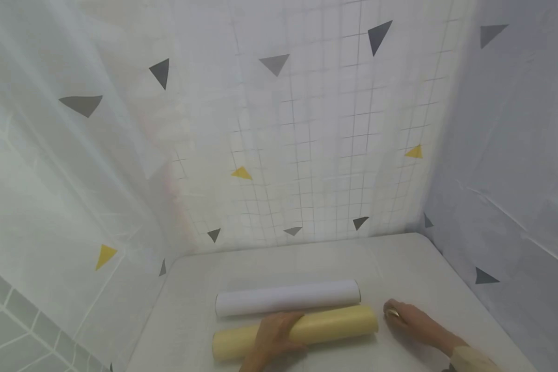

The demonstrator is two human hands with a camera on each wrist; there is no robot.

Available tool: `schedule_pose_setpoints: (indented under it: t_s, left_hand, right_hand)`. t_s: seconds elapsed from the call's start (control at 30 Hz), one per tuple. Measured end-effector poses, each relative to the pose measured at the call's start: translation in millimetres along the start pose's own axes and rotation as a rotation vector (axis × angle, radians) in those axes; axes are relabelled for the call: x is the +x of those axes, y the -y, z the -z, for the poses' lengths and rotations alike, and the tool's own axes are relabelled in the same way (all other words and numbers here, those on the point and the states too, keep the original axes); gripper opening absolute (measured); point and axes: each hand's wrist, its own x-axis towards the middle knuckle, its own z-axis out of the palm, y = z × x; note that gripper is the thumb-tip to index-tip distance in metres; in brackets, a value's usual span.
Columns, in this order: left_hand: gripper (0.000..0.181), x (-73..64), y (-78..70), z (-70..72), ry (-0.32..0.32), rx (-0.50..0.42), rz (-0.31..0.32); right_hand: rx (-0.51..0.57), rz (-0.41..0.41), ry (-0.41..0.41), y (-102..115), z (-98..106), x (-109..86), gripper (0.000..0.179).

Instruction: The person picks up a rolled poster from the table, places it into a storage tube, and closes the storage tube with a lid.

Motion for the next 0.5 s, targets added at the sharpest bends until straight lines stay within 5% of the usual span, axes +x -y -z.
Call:
schedule_pose_setpoints:
  t_s: [0.5]
  left_hand:
    - [0.074,5.1,-3.0,-5.3,-0.035,0.034,-0.036]
  right_hand:
    - [0.363,-0.137,0.064,27,-6,11.1,0.037]
